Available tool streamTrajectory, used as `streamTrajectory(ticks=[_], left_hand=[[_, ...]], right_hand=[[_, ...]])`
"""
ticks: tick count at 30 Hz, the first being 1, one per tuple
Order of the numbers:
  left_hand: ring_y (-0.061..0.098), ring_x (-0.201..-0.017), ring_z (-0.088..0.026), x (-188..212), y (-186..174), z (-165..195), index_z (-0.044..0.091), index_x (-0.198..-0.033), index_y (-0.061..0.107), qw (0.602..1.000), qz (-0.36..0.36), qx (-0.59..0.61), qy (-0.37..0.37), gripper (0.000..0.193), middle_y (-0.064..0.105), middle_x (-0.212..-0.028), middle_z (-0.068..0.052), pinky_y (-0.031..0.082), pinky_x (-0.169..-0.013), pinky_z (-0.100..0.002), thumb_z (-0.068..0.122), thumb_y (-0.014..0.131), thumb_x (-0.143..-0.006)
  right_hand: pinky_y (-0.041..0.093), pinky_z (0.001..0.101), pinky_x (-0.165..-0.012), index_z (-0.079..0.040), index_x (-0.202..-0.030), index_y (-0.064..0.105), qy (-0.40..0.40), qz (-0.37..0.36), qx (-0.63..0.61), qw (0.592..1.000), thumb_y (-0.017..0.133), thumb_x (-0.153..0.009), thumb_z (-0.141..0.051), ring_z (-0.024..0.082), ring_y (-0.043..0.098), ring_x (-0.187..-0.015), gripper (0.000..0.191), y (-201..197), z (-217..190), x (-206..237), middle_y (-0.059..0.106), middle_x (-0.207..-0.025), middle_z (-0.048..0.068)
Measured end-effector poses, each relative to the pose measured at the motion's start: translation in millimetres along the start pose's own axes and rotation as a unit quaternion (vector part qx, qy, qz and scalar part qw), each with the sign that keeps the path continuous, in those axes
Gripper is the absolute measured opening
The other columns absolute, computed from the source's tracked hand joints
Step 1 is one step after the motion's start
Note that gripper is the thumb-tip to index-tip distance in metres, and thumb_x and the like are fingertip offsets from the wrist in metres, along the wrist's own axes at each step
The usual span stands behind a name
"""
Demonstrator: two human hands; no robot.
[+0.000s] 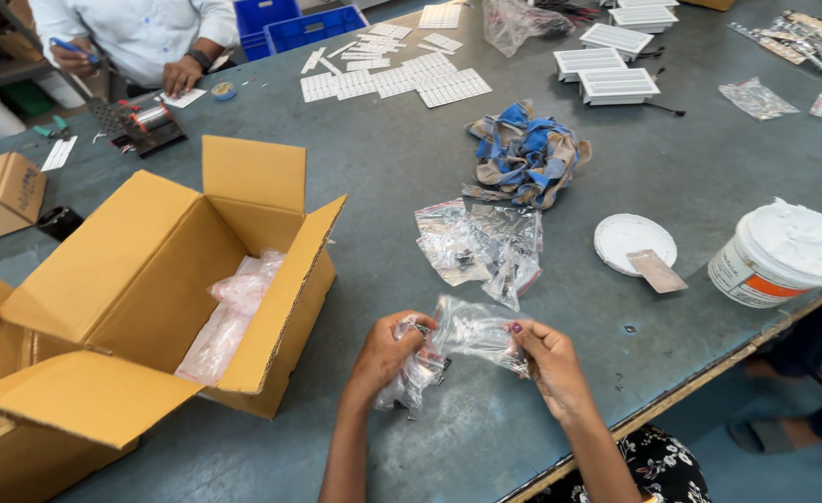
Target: The person packs small screws into a plastic bag, then assembles an LED light fixture by applying adhesive to the LED strip and pressing it into the housing. The person uses a small spatula to apply adhesive from a white tub.
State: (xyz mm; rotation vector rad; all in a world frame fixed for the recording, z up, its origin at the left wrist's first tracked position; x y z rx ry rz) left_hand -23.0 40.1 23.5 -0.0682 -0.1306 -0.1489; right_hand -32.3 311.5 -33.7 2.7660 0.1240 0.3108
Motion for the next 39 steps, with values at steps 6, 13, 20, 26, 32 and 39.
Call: streamTrajectory(ticks=[6, 13, 20, 26, 32, 39], left_hand=[[0.066, -0.061, -0.012, 3.8, -36.7, -2.6, 0.009, -0.098, 0.081, 0.971, 0.15, -0.173, -0.072, 0.026, 0.072, -0.07, -0.003, 0.052, -0.059, -0.031, 0.017, 0.062, -0.083], [0.066, -0.062, -0.014, 1.3, -47.1, -16.1, 0.006, -0.093, 0.08, 0.962, 0.115, -0.216, -0.119, 0.042, 0.074, -0.073, -0.008, 0.051, -0.061, -0.034, 0.046, 0.07, -0.088], [0.069, -0.065, -0.014, 0.9, -42.7, -17.4, 0.009, -0.095, 0.08, 0.968, 0.083, -0.208, -0.109, 0.034, 0.077, -0.076, -0.007, 0.053, -0.066, -0.033, 0.04, 0.076, -0.082], [0.073, -0.069, -0.015, -4.1, -47.9, -28.4, 0.007, -0.095, 0.079, 0.968, 0.101, -0.209, -0.099, 0.032, 0.079, -0.08, -0.007, 0.055, -0.069, -0.032, 0.036, 0.078, -0.079], [0.073, -0.07, -0.018, -2.4, -56.5, -30.4, 0.008, -0.095, 0.078, 0.963, 0.145, -0.206, -0.09, 0.031, 0.078, -0.08, -0.008, 0.054, -0.069, -0.034, 0.036, 0.074, -0.083], [0.072, -0.072, -0.018, 1.7, -53.5, -18.5, 0.008, -0.101, 0.079, 0.968, 0.159, -0.154, -0.119, 0.046, 0.079, -0.086, -0.011, 0.054, -0.068, -0.035, 0.05, 0.076, -0.081]], right_hand=[[0.041, 0.0249, -0.038, 0.001, -0.112, 0.069, -0.02, 0.004, 0.132, 0.991, 0.055, -0.101, -0.023, 0.013, 0.059, -0.045, 0.03, 17.4, -6.5, -2.0, 0.067, -0.07, 0.007], [0.048, 0.0273, -0.044, -0.003, -0.134, 0.058, 0.005, -0.047, 0.258, 0.965, 0.057, -0.097, -0.023, 0.014, 0.069, -0.062, 0.042, 45.6, -10.2, -6.8, 0.073, -0.088, 0.01], [0.063, 0.0304, -0.067, -0.001, -0.138, 0.058, -0.049, -0.061, 0.246, 0.966, 0.057, -0.098, -0.014, 0.013, 0.069, -0.082, 0.042, 49.5, -26.3, -2.7, 0.075, -0.105, 0.013], [0.062, 0.0284, -0.064, -0.002, -0.126, 0.067, -0.097, -0.021, 0.348, 0.932, 0.055, -0.097, -0.011, 0.012, 0.074, -0.08, 0.032, 70.7, -61.3, 18.0, 0.081, -0.098, 0.008], [0.06, 0.0302, -0.068, -0.003, -0.119, 0.069, -0.209, -0.009, 0.424, 0.881, 0.056, -0.098, -0.011, 0.016, 0.079, -0.08, 0.026, 100.2, -99.9, 48.8, 0.078, -0.093, 0.012], [0.059, 0.0308, -0.065, -0.004, -0.118, 0.07, -0.235, 0.024, 0.376, 0.896, 0.057, -0.098, -0.01, 0.017, 0.078, -0.078, 0.025, 99.3, -110.6, 47.3, 0.079, -0.096, 0.01]])
Point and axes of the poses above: each hand's wrist, its own x-axis away from the middle knuckle, its own y-axis out of the palm, z = x × y, the point moved 3 cm from there along -x, towards the middle knuckle
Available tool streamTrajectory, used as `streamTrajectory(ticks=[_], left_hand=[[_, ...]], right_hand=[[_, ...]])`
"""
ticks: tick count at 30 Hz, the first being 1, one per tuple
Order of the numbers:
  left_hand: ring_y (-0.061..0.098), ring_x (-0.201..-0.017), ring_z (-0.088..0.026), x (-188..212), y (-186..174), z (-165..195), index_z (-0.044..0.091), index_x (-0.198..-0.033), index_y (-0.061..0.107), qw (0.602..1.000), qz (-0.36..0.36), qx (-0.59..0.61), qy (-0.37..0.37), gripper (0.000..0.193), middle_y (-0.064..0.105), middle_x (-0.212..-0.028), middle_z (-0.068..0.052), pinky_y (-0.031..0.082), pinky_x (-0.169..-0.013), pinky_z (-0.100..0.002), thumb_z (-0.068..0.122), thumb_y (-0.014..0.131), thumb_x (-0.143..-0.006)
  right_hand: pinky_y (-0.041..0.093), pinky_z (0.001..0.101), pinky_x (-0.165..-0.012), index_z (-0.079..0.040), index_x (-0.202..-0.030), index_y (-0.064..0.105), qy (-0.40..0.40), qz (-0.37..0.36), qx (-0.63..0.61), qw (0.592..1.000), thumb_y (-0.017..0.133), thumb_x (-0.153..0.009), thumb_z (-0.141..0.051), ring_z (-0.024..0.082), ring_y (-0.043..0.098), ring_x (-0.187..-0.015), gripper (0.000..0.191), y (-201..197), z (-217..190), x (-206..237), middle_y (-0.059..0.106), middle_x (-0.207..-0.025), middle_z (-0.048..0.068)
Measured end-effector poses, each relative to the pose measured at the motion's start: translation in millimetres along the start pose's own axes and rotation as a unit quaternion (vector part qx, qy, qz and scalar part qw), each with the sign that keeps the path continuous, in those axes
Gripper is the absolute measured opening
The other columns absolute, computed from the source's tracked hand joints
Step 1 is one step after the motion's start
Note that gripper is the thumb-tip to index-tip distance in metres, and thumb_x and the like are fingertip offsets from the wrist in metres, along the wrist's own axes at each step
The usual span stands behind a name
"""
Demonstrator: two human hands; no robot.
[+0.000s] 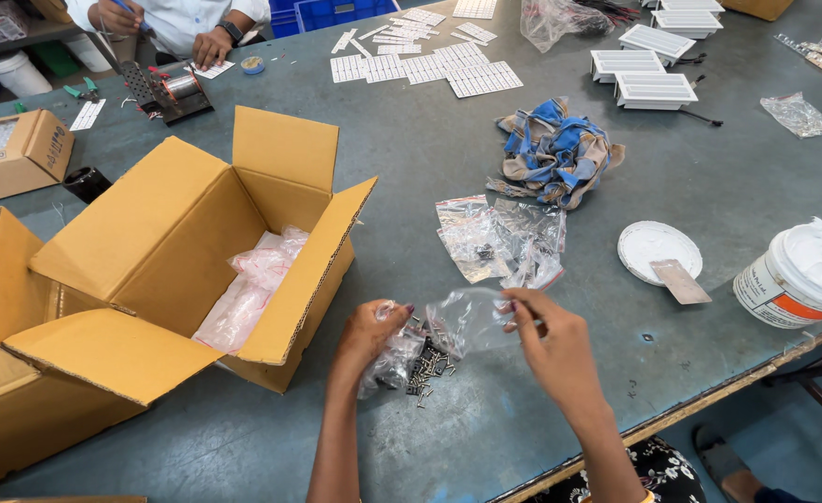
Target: The person packs small screws into a plastic bag, then assembles an LED light fixture by applying adhesive to the LED strip and pressing it into the housing. The person uses a small spatula to apply adhesive from a white tub.
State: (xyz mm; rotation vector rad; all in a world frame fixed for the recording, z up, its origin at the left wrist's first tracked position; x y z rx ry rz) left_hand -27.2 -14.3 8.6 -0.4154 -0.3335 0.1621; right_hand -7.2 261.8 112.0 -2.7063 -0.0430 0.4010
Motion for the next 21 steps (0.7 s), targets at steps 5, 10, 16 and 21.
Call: streamTrajectory(ticks=[5, 10, 16, 21], left_hand=[[0.072, -0.093, -0.009, 6.3, 14.8, 16.6, 0.02, -0.126, 0.074, 0.976, -0.122, 0.177, 0.038, 0.069, 0.077, -0.107, -0.005, 0.058, -0.077, -0.029, 0.069, 0.059, -0.081], [0.071, -0.089, -0.016, 10.1, 39.7, 21.7, 0.006, -0.124, 0.064, 0.906, -0.204, 0.351, 0.122, 0.06, 0.074, -0.102, -0.009, 0.061, -0.079, -0.032, 0.049, 0.075, -0.084], [0.069, -0.071, -0.02, -13.1, 32.4, 1.9, -0.003, -0.113, 0.061, 0.868, -0.047, 0.488, 0.078, 0.035, 0.07, -0.09, -0.012, 0.064, -0.061, -0.037, 0.021, 0.07, -0.089], [0.071, -0.077, -0.015, -5.4, 23.4, 5.4, -0.002, -0.118, 0.066, 0.816, -0.034, 0.557, 0.151, 0.033, 0.071, -0.093, -0.009, 0.061, -0.065, -0.031, 0.017, 0.063, -0.091]], right_hand=[[0.063, 0.0294, -0.06, -0.004, -0.116, 0.069, 0.068, 0.075, -0.134, 0.986, 0.055, -0.102, -0.009, 0.017, 0.073, -0.073, 0.02, 13.7, 14.2, 1.2, 0.078, -0.096, 0.011], [0.06, 0.029, -0.068, -0.001, -0.117, 0.063, 0.04, -0.048, -0.22, 0.973, 0.055, -0.1, -0.008, 0.015, 0.075, -0.079, 0.02, 70.7, 8.9, 14.3, 0.078, -0.099, 0.013], [0.057, 0.0303, -0.086, -0.006, -0.117, 0.069, -0.071, -0.128, -0.094, 0.985, 0.06, -0.101, -0.016, 0.017, 0.076, -0.095, 0.021, 79.8, 26.0, -17.2, 0.079, -0.108, 0.009], [0.051, 0.0449, -0.094, -0.001, -0.122, 0.064, -0.221, -0.018, 0.159, 0.962, 0.071, -0.094, -0.027, 0.038, 0.065, -0.112, 0.038, 82.5, 67.8, -111.4, 0.068, -0.121, 0.019]])
Point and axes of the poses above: each hand's wrist, its own x-axis away from the middle knuckle, its own y-axis out of the palm, z = x × y, the point moved 3 cm from there along -x, towards the middle knuckle
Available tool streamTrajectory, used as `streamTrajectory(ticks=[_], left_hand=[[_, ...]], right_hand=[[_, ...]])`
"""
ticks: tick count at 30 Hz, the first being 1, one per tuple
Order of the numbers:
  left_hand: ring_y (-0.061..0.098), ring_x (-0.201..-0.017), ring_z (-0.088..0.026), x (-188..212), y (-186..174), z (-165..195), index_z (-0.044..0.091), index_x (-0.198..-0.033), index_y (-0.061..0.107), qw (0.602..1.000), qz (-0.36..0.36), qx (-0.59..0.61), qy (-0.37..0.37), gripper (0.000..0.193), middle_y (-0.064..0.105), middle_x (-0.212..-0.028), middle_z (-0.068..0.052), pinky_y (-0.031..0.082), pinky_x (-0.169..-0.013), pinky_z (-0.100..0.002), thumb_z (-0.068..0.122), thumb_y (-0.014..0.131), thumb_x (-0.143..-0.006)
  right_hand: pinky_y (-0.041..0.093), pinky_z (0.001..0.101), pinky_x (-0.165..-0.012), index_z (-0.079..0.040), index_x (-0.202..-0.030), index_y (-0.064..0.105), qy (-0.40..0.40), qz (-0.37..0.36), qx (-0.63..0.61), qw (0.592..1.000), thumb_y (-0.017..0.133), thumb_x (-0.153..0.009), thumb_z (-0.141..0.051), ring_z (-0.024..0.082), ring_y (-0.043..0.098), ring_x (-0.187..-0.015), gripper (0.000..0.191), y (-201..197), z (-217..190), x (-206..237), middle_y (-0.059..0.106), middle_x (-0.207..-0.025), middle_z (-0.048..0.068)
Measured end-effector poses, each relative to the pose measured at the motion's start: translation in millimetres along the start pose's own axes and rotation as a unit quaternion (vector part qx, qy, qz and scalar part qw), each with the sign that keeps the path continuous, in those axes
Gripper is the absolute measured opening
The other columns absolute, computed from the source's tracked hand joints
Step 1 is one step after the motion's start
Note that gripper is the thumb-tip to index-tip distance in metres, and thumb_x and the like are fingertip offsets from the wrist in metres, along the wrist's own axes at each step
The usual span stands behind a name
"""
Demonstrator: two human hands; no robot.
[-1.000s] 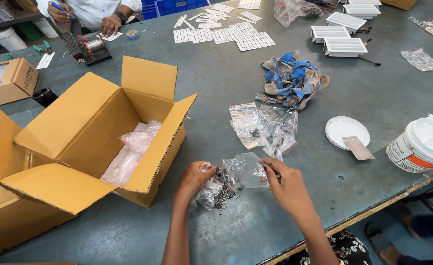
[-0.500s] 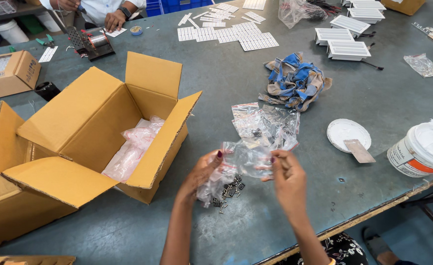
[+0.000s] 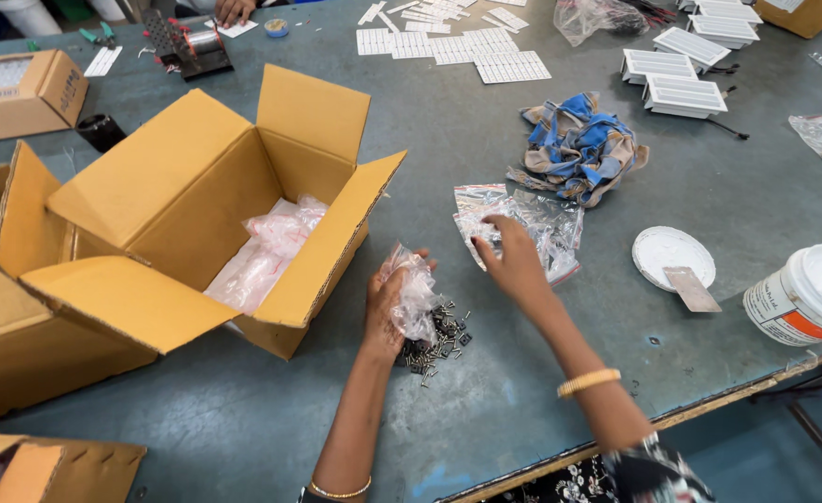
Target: The person packs small screws into a plastic bag, then assembles an LED light fixture by applying adhesive to the LED strip and pressing it into the housing. The person uses a small spatula to apply adhesive from a white tub.
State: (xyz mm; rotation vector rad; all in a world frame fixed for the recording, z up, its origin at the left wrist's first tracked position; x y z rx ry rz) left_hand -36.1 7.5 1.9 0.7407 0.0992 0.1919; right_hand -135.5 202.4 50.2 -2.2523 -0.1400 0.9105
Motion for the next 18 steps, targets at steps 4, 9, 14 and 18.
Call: streamTrajectory(ticks=[4, 9, 14, 18], left_hand=[[0.071, -0.076, -0.015, 5.6, 12.2, 8.2, 0.006, -0.109, 0.056, 1.0, -0.015, 0.008, 0.025, 0.025, 0.073, -0.091, -0.01, 0.059, -0.066, -0.028, 0.012, 0.062, -0.085], [0.057, -0.064, -0.008, 8.3, 10.1, 13.1, 0.005, -0.107, 0.06, 0.997, -0.035, -0.016, 0.063, 0.019, 0.055, -0.075, -0.001, 0.046, -0.055, -0.023, 0.007, 0.061, -0.088], [0.039, -0.046, -0.005, 5.5, 12.6, 8.6, -0.002, -0.095, 0.066, 0.999, -0.006, -0.036, 0.037, 0.026, 0.044, -0.059, 0.003, 0.033, -0.041, -0.024, 0.005, 0.045, -0.081], [0.035, -0.044, -0.006, 10.9, 29.9, 8.4, -0.004, -0.113, 0.071, 0.995, -0.009, -0.094, -0.039, 0.047, 0.042, -0.056, 0.005, 0.031, -0.039, -0.025, 0.012, 0.043, -0.079]], right_hand=[[0.049, 0.0504, -0.088, 0.002, -0.12, 0.064, -0.024, -0.043, 0.158, 0.986, 0.078, -0.081, -0.035, 0.043, 0.06, -0.106, 0.055, 32.3, 37.4, -12.1, 0.065, -0.111, 0.025], [0.052, 0.0483, -0.086, -0.008, -0.113, 0.07, 0.111, -0.049, 0.159, 0.98, 0.063, -0.099, -0.017, 0.037, 0.068, -0.101, 0.018, 36.2, 60.4, -11.9, 0.072, -0.103, 0.019], [0.055, 0.029, -0.079, -0.002, -0.108, 0.066, 0.234, 0.024, -0.312, 0.92, 0.049, -0.106, -0.016, 0.018, 0.073, -0.098, 0.022, -14.7, 59.9, -10.0, 0.075, -0.109, 0.01], [0.051, 0.0287, -0.076, 0.002, -0.121, 0.063, 0.295, -0.068, -0.461, 0.834, 0.05, -0.106, -0.018, 0.017, 0.068, -0.093, 0.028, -62.6, 39.1, 46.6, 0.074, -0.115, 0.013]])
Point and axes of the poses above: each hand's wrist, its own x-axis away from the middle knuckle, its own y-axis out of the palm, z = x × y, the point moved 3 cm from there along -x, towards the middle knuckle
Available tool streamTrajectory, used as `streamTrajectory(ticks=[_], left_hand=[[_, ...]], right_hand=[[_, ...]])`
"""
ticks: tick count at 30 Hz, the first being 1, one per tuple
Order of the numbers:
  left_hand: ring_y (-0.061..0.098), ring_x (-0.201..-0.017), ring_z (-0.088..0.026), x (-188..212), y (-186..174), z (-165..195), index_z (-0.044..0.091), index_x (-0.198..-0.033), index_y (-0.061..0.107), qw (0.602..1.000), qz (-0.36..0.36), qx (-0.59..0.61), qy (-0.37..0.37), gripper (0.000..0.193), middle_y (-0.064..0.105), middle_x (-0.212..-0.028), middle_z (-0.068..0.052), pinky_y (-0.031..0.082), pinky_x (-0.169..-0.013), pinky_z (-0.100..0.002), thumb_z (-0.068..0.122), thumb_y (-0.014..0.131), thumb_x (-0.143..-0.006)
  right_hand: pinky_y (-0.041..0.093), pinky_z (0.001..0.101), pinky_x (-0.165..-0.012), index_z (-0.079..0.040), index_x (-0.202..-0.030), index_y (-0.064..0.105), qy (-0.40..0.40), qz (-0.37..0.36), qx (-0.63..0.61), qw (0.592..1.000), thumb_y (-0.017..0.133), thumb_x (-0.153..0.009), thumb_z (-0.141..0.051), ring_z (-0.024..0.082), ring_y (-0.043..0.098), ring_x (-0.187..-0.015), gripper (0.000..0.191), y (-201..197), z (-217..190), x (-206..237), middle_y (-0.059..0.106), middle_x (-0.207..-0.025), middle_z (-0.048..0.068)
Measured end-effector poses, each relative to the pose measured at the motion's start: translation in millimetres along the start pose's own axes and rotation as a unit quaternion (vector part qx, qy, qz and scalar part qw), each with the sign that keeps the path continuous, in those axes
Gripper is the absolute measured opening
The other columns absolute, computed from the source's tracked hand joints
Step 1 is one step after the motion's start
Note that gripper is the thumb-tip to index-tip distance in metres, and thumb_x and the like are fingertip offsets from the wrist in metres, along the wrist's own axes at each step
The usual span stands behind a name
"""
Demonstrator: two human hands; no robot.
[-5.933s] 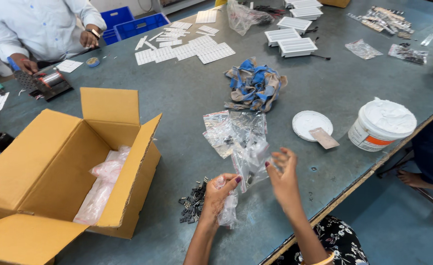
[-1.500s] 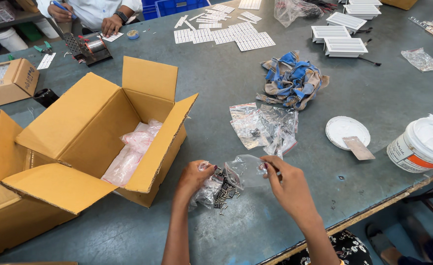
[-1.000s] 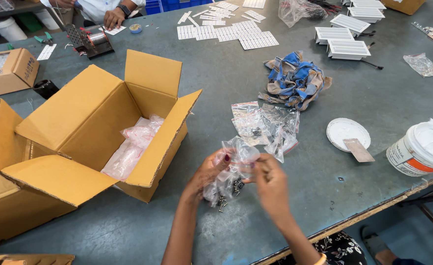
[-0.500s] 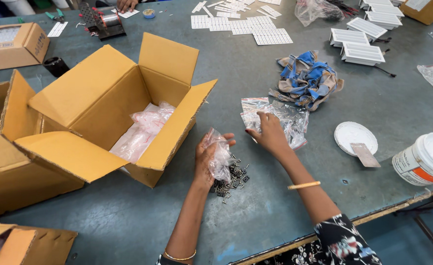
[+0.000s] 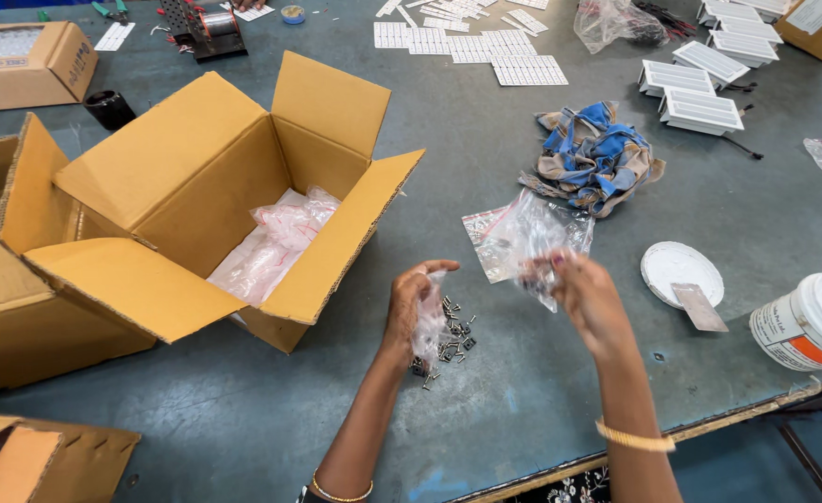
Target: The person packs small screws into a plastic bag, then assembles an LED light fixture by applying adhesive to the LED strip and pressing it into the housing. The person uses a small spatula to apply adhesive from a white tub.
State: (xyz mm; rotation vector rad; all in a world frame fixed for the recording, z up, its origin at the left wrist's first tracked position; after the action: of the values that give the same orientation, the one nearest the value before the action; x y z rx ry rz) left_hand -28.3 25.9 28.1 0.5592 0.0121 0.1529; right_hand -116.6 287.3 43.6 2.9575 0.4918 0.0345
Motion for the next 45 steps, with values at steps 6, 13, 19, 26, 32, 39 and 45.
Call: streamTrajectory(ticks=[6, 13, 19, 26, 32, 39, 45], left_hand=[[0.038, -0.048, -0.005, 14.9, 27.5, -4.2, 0.003, -0.129, 0.069, 0.989, -0.067, 0.058, -0.116, 0.055, 0.044, -0.059, 0.007, 0.033, -0.042, -0.024, 0.023, 0.049, -0.082], [0.043, -0.049, -0.007, 17.4, 44.1, -41.0, 0.005, -0.117, 0.078, 0.975, -0.145, -0.077, -0.152, 0.056, 0.052, -0.062, 0.004, 0.037, -0.043, -0.023, 0.05, 0.071, -0.084], [0.07, -0.084, -0.009, 13.4, 41.7, -51.8, 0.0, -0.11, 0.078, 0.968, -0.166, -0.139, -0.124, 0.032, 0.079, -0.097, -0.005, 0.055, -0.079, -0.023, 0.02, 0.078, -0.085], [0.067, -0.072, -0.009, 16.6, 43.1, -48.5, 0.0, -0.101, 0.08, 0.97, -0.135, -0.137, -0.148, 0.026, 0.077, -0.088, -0.006, 0.053, -0.065, -0.023, 0.017, 0.082, -0.081], [0.066, -0.064, -0.012, 23.6, 54.5, -61.3, 0.002, -0.094, 0.077, 0.959, -0.161, -0.137, -0.189, 0.029, 0.076, -0.079, -0.007, 0.053, -0.058, -0.024, 0.02, 0.088, -0.074], [0.059, -0.069, -0.005, 37.7, 77.3, -77.8, 0.001, -0.093, 0.074, 0.945, -0.263, -0.143, -0.132, 0.024, 0.069, -0.08, 0.0, 0.046, -0.06, -0.022, 0.021, 0.084, -0.083], [0.058, -0.07, -0.003, 45.4, 83.6, -65.2, 0.004, -0.093, 0.07, 0.932, -0.29, -0.193, -0.096, 0.019, 0.067, -0.079, 0.004, 0.048, -0.062, -0.023, 0.021, 0.072, -0.086]], right_hand=[[0.044, 0.0173, -0.053, 0.001, -0.12, 0.061, 0.055, -0.045, -0.141, 0.987, 0.059, -0.102, -0.02, 0.017, 0.071, -0.083, 0.028, -20.6, 9.3, 83.3, 0.073, -0.104, 0.021], [0.03, 0.0122, -0.037, 0.004, -0.12, 0.062, 0.079, -0.02, -0.138, 0.987, 0.058, -0.102, -0.019, -0.001, 0.053, -0.05, 0.03, -37.9, 24.7, 109.8, 0.075, -0.087, 0.018], [0.022, 0.0104, -0.03, 0.0, -0.121, 0.066, 0.105, 0.023, -0.106, 0.989, 0.059, -0.098, -0.021, -0.008, 0.04, -0.04, 0.032, -48.1, 26.4, 113.5, 0.073, -0.078, 0.011], [0.049, 0.027, -0.065, 0.007, -0.113, 0.071, 0.125, 0.004, 0.075, 0.989, 0.055, -0.104, -0.028, 0.019, 0.072, -0.081, 0.039, -58.1, 26.1, 114.0, 0.079, -0.093, 0.018], [0.054, 0.0315, -0.078, -0.001, -0.108, 0.069, 0.086, 0.166, 0.491, 0.851, 0.068, -0.094, -0.028, 0.015, 0.07, -0.085, 0.031, -47.3, 5.0, 131.3, 0.076, -0.098, 0.011], [0.054, 0.0274, -0.064, -0.002, -0.1, 0.068, 0.06, 0.079, 0.272, 0.957, 0.065, -0.094, -0.025, 0.012, 0.065, -0.069, 0.024, 8.5, -14.2, 138.3, 0.069, -0.078, 0.005], [0.051, 0.0261, -0.061, 0.0, -0.097, 0.068, 0.043, 0.078, 0.27, 0.959, 0.063, -0.098, -0.022, 0.01, 0.061, -0.066, 0.022, 23.8, -14.5, 134.9, 0.067, -0.073, 0.005]])
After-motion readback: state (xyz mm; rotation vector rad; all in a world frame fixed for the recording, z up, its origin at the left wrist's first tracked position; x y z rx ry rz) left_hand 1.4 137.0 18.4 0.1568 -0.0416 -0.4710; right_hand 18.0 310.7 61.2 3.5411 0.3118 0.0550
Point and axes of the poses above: each hand's wrist, its own x-axis away from the middle knuckle, its own y-axis out of the palm, z = x × y, the point moved 3 cm from there along -x, towards the middle knuckle
